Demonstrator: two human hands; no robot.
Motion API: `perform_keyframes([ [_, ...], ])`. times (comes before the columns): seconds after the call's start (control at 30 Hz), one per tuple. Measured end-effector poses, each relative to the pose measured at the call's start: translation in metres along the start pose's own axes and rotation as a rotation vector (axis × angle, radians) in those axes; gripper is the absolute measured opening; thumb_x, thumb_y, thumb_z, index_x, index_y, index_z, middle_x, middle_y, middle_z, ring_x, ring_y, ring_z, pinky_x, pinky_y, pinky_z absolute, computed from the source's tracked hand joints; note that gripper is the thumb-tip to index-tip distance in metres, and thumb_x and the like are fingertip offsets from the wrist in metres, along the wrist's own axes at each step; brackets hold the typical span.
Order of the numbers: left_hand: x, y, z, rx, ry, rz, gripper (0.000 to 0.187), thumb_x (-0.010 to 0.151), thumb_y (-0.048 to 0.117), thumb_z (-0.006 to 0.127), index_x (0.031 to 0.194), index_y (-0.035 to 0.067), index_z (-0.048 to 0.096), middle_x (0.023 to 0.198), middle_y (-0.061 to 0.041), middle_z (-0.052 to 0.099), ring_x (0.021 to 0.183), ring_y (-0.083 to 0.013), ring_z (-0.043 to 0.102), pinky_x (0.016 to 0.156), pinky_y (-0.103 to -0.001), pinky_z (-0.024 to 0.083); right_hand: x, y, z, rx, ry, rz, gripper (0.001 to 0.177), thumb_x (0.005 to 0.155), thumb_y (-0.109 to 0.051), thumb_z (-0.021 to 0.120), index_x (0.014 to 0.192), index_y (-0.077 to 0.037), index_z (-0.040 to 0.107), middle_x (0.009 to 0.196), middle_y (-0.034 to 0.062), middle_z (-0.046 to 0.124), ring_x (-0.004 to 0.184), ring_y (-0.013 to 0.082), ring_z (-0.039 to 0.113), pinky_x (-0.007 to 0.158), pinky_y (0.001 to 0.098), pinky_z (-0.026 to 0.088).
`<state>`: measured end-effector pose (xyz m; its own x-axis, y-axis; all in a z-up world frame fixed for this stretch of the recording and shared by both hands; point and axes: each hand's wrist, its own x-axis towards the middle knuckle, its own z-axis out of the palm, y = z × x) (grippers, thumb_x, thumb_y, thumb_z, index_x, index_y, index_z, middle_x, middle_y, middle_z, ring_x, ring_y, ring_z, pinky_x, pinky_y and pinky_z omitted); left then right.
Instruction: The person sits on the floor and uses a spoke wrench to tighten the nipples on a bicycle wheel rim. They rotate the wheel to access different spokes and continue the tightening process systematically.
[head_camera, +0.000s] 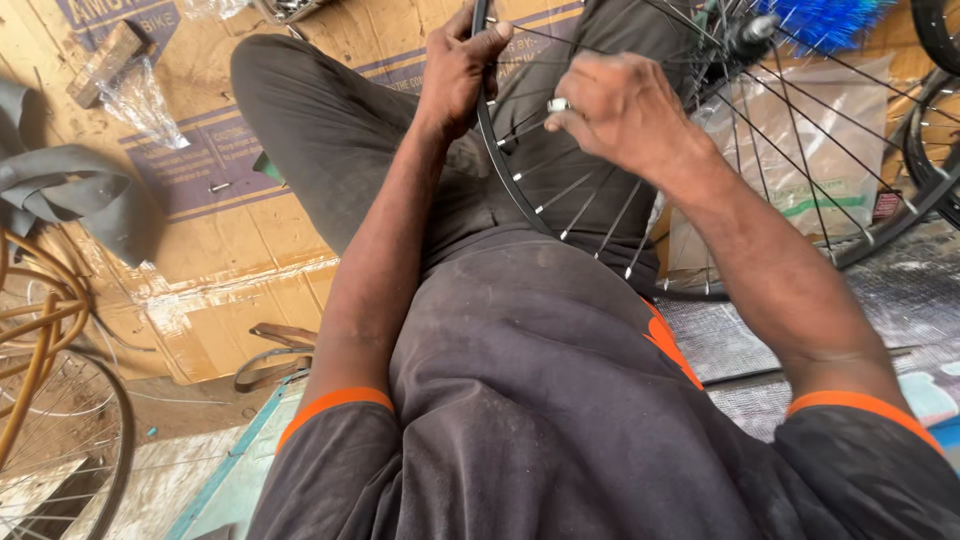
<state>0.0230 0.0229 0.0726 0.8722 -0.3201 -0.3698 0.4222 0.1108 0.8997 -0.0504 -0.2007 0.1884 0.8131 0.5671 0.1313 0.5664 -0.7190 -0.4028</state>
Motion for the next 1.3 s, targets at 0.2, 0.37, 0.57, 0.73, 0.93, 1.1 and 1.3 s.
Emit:
perform_keyframes([
  [0.2, -0.008, -0.005, -0.017, 0.002, 0.008, 0.066, 0.033, 0.099, 0.025, 0.074, 0.117, -0.002, 0.067, 0.067, 0.003, 0.052, 0.056, -0.0063, 0.048, 0.048, -0.028, 0.044, 0.020, -0.004, 0.011, 0.142, 0.039, 0.015, 0.031, 0.085, -0.023, 0.090, 0.093, -0.002, 0.068, 0.089, 0.0101, 0.065, 0.078, 0.0314, 0.066, 0.069, 0.0415, 0.053],
  [0.37, -0.017, -0.002, -0.020, -0.137, 0.047, 0.031, 0.030, 0.096, 0.019, 0.076, 0.114, -0.002, 0.066, 0.067, 0.003, 0.052, 0.051, -0.0071, 0.047, 0.045, -0.028, 0.040, 0.022, -0.015, 0.006, 0.139, -0.021, -0.006, 0.027, 0.086, -0.020, 0.089, 0.094, -0.003, 0.069, 0.091, 0.0095, 0.066, 0.083, 0.0303, 0.067, 0.073, 0.0415, 0.053],
  [0.57, -0.037, -0.002, -0.028, -0.190, 0.036, 0.027, 0.028, 0.102, 0.018, 0.074, 0.114, -0.007, 0.065, 0.068, -0.002, 0.058, 0.050, -0.0098, 0.051, 0.050, -0.029, 0.049, 0.021, -0.029, 0.000, 0.059, -0.061, -0.081, 0.029, 0.086, -0.020, 0.089, 0.099, -0.002, 0.070, 0.095, 0.0070, 0.067, 0.088, 0.0257, 0.068, 0.075, 0.0391, 0.051],
  [0.73, -0.039, -0.004, -0.033, -0.159, 0.115, 0.024, 0.035, 0.094, 0.018, 0.073, 0.124, 0.003, 0.066, 0.065, 0.002, 0.056, 0.049, -0.0060, 0.051, 0.045, -0.025, 0.044, 0.035, -0.031, 0.015, 0.050, -0.099, -0.111, 0.016, 0.089, -0.007, 0.081, 0.098, -0.004, 0.069, 0.095, 0.0053, 0.069, 0.087, 0.0229, 0.069, 0.075, 0.0374, 0.051],
  [0.93, -0.026, -0.021, -0.026, -0.156, 0.148, 0.014, 0.023, 0.094, 0.021, 0.075, 0.094, 0.000, 0.066, 0.064, 0.001, 0.056, 0.049, -0.0076, 0.050, 0.045, -0.028, 0.044, 0.034, -0.045, 0.037, 0.156, -0.112, -0.121, 0.014, 0.091, -0.002, 0.074, 0.104, -0.003, 0.070, 0.098, 0.0079, 0.073, 0.089, 0.0254, 0.071, 0.075, 0.0397, 0.049],
  [1.1, -0.023, -0.030, -0.030, -0.191, 0.147, -0.035, 0.027, 0.098, 0.024, 0.074, 0.086, 0.004, 0.062, 0.063, 0.001, 0.055, 0.048, -0.0088, 0.052, 0.049, -0.028, 0.051, 0.036, -0.042, 0.044, 0.261, -0.137, -0.051, 0.019, 0.093, -0.007, 0.075, 0.111, -0.003, 0.072, 0.106, 0.0076, 0.076, 0.099, 0.0252, 0.073, 0.084, 0.0411, 0.052],
  [1.3, -0.016, -0.032, -0.027, -0.202, 0.129, -0.010, 0.028, 0.098, 0.027, 0.074, 0.086, 0.004, 0.063, 0.062, 0.001, 0.053, 0.047, -0.0074, 0.048, 0.044, -0.027, 0.042, 0.041, -0.033, 0.048, 0.380, -0.175, -0.003, 0.018, 0.094, -0.015, 0.079, 0.107, -0.005, 0.074, 0.105, 0.0074, 0.076, 0.097, 0.0240, 0.073, 0.088, 0.0392, 0.055],
])
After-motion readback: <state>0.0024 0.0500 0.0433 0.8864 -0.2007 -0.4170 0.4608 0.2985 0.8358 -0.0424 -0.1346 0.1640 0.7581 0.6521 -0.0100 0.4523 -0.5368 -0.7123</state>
